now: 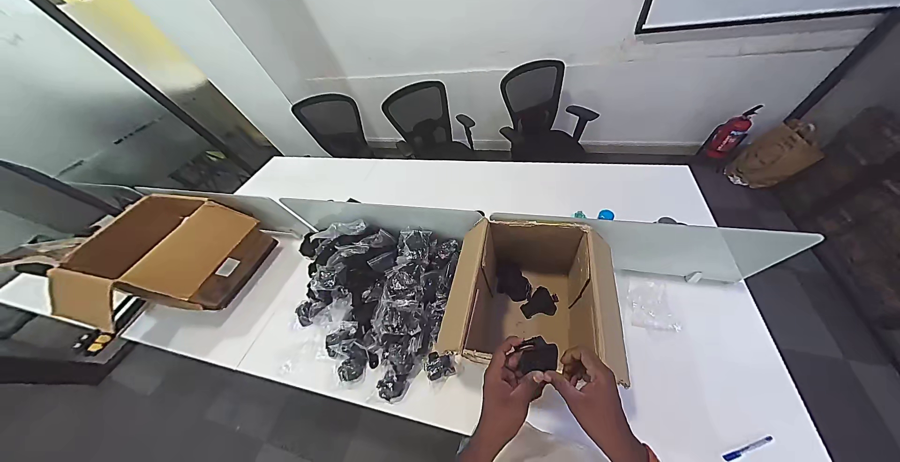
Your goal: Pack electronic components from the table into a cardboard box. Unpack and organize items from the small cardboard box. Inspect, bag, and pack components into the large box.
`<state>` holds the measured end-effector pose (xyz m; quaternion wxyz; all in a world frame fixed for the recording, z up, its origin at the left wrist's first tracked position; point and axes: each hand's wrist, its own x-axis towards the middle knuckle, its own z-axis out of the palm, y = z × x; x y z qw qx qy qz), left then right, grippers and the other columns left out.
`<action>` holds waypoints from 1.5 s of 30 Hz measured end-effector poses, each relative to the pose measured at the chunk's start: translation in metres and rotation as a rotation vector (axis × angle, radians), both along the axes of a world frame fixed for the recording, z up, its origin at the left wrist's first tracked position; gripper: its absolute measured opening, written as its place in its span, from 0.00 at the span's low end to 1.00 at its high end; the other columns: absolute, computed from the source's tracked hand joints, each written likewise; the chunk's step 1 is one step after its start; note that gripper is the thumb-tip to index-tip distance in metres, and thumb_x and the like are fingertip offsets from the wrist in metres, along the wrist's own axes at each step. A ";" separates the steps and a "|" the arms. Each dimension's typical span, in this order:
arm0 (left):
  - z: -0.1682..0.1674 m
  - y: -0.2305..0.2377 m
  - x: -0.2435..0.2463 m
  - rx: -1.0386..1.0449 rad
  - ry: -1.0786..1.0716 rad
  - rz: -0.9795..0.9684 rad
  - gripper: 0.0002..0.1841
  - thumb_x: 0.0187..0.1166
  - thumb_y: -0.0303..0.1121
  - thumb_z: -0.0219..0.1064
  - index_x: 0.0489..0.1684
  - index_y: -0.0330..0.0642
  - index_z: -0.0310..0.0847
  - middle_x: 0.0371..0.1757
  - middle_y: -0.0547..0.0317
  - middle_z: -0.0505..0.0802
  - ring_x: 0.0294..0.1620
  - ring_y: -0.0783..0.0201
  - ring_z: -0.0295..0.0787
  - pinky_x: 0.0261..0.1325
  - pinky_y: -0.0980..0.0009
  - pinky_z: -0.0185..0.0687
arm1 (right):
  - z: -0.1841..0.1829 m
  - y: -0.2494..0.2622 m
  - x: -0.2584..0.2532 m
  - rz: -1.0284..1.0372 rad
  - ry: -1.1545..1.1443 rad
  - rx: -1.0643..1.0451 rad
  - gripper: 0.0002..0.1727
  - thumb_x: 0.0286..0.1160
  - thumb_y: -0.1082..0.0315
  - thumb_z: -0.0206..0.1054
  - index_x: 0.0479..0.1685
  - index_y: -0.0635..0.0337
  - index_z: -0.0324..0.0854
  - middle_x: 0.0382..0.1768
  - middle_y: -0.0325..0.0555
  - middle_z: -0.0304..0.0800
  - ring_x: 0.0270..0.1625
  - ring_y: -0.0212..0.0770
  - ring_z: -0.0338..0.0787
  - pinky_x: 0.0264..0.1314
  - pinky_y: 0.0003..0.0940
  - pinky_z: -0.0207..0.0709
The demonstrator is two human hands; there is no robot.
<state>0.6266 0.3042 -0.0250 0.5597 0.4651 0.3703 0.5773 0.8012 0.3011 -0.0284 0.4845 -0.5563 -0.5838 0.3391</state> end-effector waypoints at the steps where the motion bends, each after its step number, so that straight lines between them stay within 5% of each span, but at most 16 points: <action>1: 0.003 0.002 -0.001 -0.028 -0.032 0.019 0.32 0.68 0.13 0.71 0.75 0.31 0.66 0.54 0.49 0.95 0.51 0.59 0.96 0.56 0.62 0.93 | -0.001 0.001 0.001 0.014 0.097 -0.008 0.20 0.59 0.56 0.83 0.42 0.55 0.81 0.33 0.36 0.87 0.30 0.29 0.86 0.31 0.24 0.84; 4: 0.013 0.010 -0.006 -0.130 -0.173 0.052 0.26 0.73 0.15 0.66 0.72 0.33 0.67 0.52 0.45 0.95 0.50 0.54 0.96 0.54 0.56 0.93 | -0.008 -0.003 0.005 0.125 0.308 -0.009 0.22 0.67 0.59 0.79 0.55 0.57 0.77 0.51 0.45 0.89 0.49 0.41 0.92 0.50 0.36 0.91; 7: 0.022 0.016 -0.007 -0.204 -0.248 0.066 0.23 0.76 0.18 0.65 0.70 0.35 0.67 0.53 0.42 0.94 0.48 0.50 0.96 0.50 0.52 0.94 | -0.018 -0.011 0.007 0.295 0.393 -0.080 0.28 0.70 0.60 0.76 0.65 0.58 0.68 0.69 0.50 0.84 0.69 0.47 0.86 0.68 0.44 0.85; 13: 0.008 0.018 0.002 0.103 -0.069 0.137 0.28 0.68 0.17 0.73 0.69 0.40 0.73 0.58 0.53 0.93 0.53 0.59 0.94 0.56 0.61 0.93 | -0.020 -0.020 -0.005 0.367 0.680 -0.283 0.23 0.74 0.78 0.69 0.62 0.59 0.62 0.43 0.55 0.94 0.43 0.49 0.97 0.46 0.43 0.92; 17: -0.017 0.018 -0.003 0.397 0.336 0.153 0.38 0.72 0.18 0.68 0.85 0.56 0.64 0.65 0.62 0.92 0.61 0.64 0.93 0.67 0.62 0.90 | -0.009 -0.022 -0.005 0.309 0.687 -0.270 0.21 0.76 0.78 0.67 0.60 0.59 0.61 0.39 0.55 0.94 0.37 0.49 0.96 0.40 0.42 0.92; 20: -0.027 0.018 -0.008 0.480 0.494 0.100 0.39 0.73 0.18 0.66 0.88 0.45 0.56 0.59 0.57 0.95 0.60 0.66 0.94 0.68 0.64 0.89 | 0.005 -0.018 0.001 0.297 0.657 -0.232 0.23 0.76 0.77 0.66 0.63 0.58 0.59 0.38 0.54 0.94 0.35 0.48 0.96 0.37 0.40 0.92; 24: -0.026 0.020 -0.012 0.422 0.504 0.054 0.31 0.73 0.17 0.64 0.81 0.29 0.66 0.63 0.47 0.93 0.60 0.64 0.93 0.66 0.64 0.90 | 0.010 -0.012 0.011 0.377 0.663 -0.190 0.16 0.76 0.77 0.64 0.60 0.61 0.69 0.43 0.53 0.92 0.39 0.47 0.95 0.43 0.42 0.92; 27: -0.021 0.021 -0.015 0.340 0.470 -0.011 0.32 0.72 0.18 0.64 0.81 0.26 0.64 0.68 0.44 0.89 0.63 0.62 0.92 0.67 0.62 0.90 | 0.006 -0.009 0.019 0.542 0.696 -0.144 0.23 0.72 0.72 0.68 0.68 0.60 0.74 0.56 0.52 0.88 0.54 0.47 0.93 0.58 0.45 0.89; 30: -0.018 0.021 -0.017 0.306 0.393 -0.097 0.34 0.72 0.16 0.67 0.82 0.26 0.62 0.69 0.43 0.88 0.64 0.58 0.92 0.69 0.58 0.90 | 0.007 -0.007 0.018 0.550 0.665 -0.133 0.27 0.68 0.81 0.69 0.70 0.62 0.73 0.59 0.54 0.89 0.56 0.48 0.93 0.60 0.46 0.89; 36: -0.014 0.020 -0.018 0.343 0.375 -0.313 0.41 0.66 0.25 0.74 0.84 0.27 0.60 0.73 0.40 0.84 0.70 0.55 0.86 0.73 0.55 0.86 | 0.005 -0.002 0.012 0.293 0.561 -0.178 0.12 0.73 0.74 0.72 0.50 0.59 0.76 0.29 0.43 0.89 0.29 0.40 0.93 0.34 0.36 0.92; 40: -0.017 0.021 -0.012 0.267 0.479 -0.294 0.37 0.66 0.24 0.80 0.77 0.27 0.68 0.65 0.43 0.90 0.63 0.58 0.92 0.69 0.59 0.89 | -0.007 0.003 0.016 0.174 0.310 -0.198 0.19 0.65 0.67 0.79 0.50 0.56 0.75 0.17 0.33 0.77 0.16 0.28 0.74 0.19 0.24 0.69; 42: -0.020 0.024 -0.014 0.210 0.409 -0.336 0.34 0.66 0.19 0.76 0.76 0.26 0.70 0.62 0.44 0.91 0.61 0.57 0.93 0.69 0.57 0.90 | -0.012 0.008 0.022 0.153 0.123 -0.246 0.35 0.58 0.54 0.84 0.66 0.54 0.76 0.29 0.34 0.79 0.24 0.30 0.77 0.24 0.26 0.74; 43: -0.021 0.024 -0.016 0.169 0.335 -0.377 0.33 0.65 0.17 0.75 0.75 0.26 0.69 0.63 0.43 0.91 0.62 0.55 0.92 0.69 0.55 0.89 | -0.014 0.010 0.026 0.200 0.088 -0.285 0.41 0.58 0.51 0.84 0.74 0.52 0.75 0.43 0.37 0.83 0.35 0.33 0.83 0.33 0.29 0.82; 45: -0.024 0.025 -0.018 0.095 0.225 -0.434 0.32 0.65 0.12 0.73 0.75 0.27 0.71 0.65 0.42 0.89 0.64 0.52 0.91 0.70 0.53 0.88 | -0.019 0.016 0.029 0.354 0.179 -0.335 0.38 0.64 0.56 0.82 0.78 0.53 0.75 0.66 0.44 0.84 0.54 0.40 0.93 0.52 0.38 0.93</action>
